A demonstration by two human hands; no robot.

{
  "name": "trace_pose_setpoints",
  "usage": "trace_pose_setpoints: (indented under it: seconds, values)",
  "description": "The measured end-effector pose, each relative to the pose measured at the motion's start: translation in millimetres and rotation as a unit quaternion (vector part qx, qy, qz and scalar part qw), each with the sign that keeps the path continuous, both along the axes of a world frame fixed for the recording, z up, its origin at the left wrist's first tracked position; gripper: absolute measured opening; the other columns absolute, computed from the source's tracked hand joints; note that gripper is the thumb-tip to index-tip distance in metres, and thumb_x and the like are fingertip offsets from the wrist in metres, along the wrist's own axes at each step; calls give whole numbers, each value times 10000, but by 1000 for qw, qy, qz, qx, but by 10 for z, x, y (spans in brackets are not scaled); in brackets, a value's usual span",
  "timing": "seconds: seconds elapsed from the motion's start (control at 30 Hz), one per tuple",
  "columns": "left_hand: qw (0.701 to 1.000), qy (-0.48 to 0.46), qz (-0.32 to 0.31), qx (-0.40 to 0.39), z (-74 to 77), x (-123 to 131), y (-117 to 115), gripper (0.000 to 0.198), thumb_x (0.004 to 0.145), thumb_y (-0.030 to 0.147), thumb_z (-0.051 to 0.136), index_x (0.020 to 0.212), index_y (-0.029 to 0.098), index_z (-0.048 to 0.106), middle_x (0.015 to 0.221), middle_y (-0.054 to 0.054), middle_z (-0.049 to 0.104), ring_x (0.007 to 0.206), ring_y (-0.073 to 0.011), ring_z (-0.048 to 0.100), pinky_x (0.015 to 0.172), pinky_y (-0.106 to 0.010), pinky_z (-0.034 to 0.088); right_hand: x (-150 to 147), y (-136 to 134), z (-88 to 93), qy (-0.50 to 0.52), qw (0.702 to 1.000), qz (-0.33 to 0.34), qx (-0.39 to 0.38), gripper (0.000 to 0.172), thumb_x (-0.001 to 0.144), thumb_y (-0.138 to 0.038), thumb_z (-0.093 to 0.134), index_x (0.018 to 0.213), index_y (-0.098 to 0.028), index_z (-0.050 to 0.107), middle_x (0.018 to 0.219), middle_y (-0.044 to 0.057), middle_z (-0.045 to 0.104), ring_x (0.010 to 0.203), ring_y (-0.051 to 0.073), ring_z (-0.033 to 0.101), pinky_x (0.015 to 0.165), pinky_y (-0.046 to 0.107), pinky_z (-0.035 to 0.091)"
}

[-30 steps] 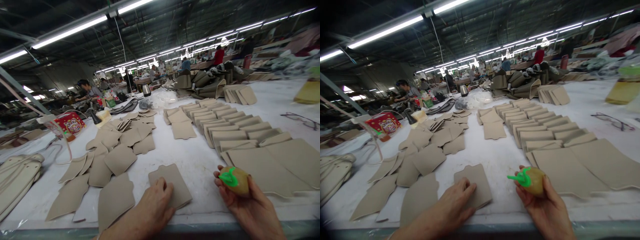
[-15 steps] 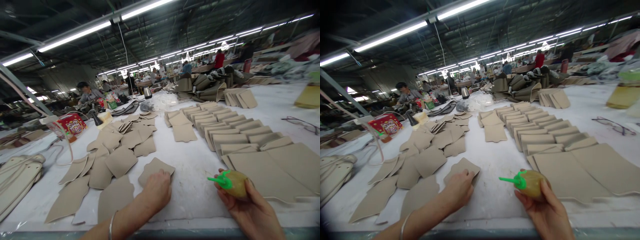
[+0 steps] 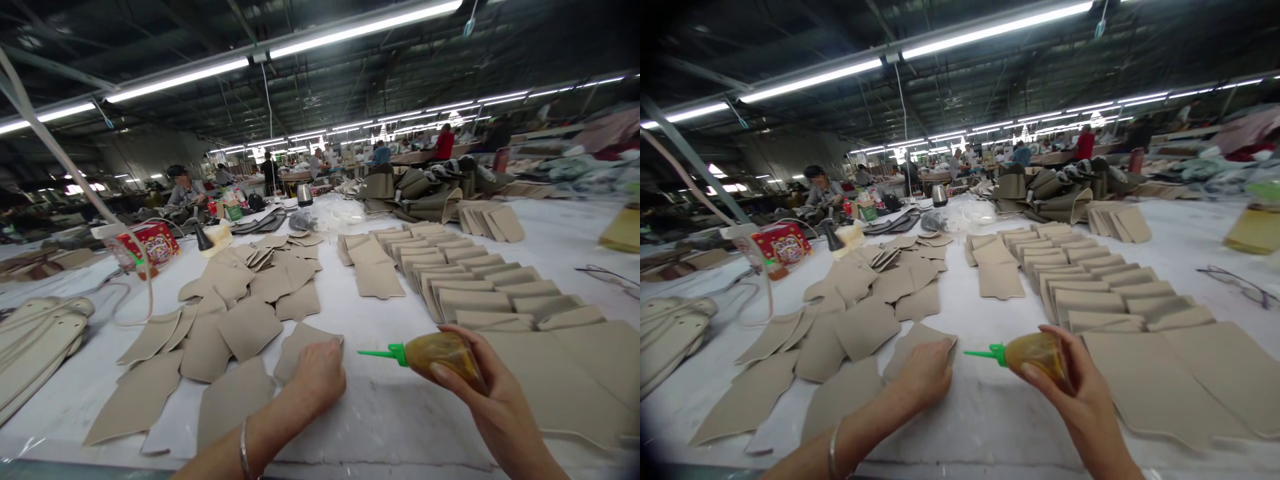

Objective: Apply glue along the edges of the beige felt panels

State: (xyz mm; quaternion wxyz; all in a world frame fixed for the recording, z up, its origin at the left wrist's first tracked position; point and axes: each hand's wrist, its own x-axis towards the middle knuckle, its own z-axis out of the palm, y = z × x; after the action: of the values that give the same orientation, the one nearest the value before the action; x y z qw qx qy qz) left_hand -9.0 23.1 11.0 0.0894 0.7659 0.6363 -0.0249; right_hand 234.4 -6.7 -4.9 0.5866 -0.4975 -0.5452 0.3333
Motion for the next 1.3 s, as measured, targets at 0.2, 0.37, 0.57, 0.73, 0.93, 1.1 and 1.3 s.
trace_pose_setpoints:
  seconds: [0.2, 0.37, 0.57, 0.73, 0.93, 1.1, 1.3]
  values:
    - [999, -42, -8, -11, 1, -104, 73, 390, 810, 150, 410, 1151, 198, 593, 1028, -109, 693, 957, -270, 639, 838, -373, 481, -111, 120, 20, -52, 999, 11, 7, 581, 750, -524, 744, 1209, -263, 500, 1038, 53, 598, 897, 270, 614, 798, 362, 500]
    - [992, -116, -48, -12, 10, -238, 144, 491, 771, 110, 406, 1201, 258, 592, 1129, -43, 678, 1044, -225, 610, 888, -307, 451, -238, 245, 40, -144, 987, 31, 62, 525, 798, -491, 711, 1224, -278, 489, 1106, 42, 561, 933, 258, 589, 853, 375, 458]
    - [981, -184, -61, -31, -19, -316, 220, 498, 726, 101, 401, 1123, 277, 647, 1098, 1, 692, 1005, -195, 618, 850, -256, 445, -373, 336, 69, -232, 965, 52, 110, 482, 830, -460, 689, 1230, -296, 475, 1142, 19, 548, 974, 236, 556, 844, 335, 439]
    - [978, -197, -60, -39, 6, -317, 213, 488, 723, 108, 401, 1101, 274, 661, 1075, -5, 700, 986, -204, 621, 814, -260, 448, -433, 371, 48, -268, 950, 64, 144, 464, 857, -431, 670, 1239, -283, 452, 1141, 31, 542, 982, 233, 551, 851, 328, 436]
    - [983, -172, -51, -49, 60, -282, 166, 438, 745, 105, 415, 1056, 271, 676, 1072, -11, 699, 990, -209, 610, 845, -260, 441, -474, 336, 81, -316, 926, 90, 185, 421, 893, -366, 631, 1250, -269, 430, 1152, 53, 527, 1022, 227, 534, 883, 316, 427]
    - [984, -161, -48, -53, 124, -250, 134, 451, 760, 115, 429, 1104, 289, 663, 1090, -12, 692, 998, -215, 605, 851, -263, 438, -450, 346, 62, -313, 932, 76, 166, 427, 876, -395, 652, 1228, -276, 442, 1123, 46, 540, 973, 232, 553, 837, 322, 447]
    - [986, -154, -32, -56, 160, -237, 122, 385, 781, 142, 439, 1051, 289, 671, 1055, -6, 701, 999, -225, 601, 844, -272, 436, -405, 366, 14, -293, 943, 72, 140, 426, 863, -439, 660, 1203, -277, 461, 1126, 49, 550, 976, 255, 560, 830, 348, 452]
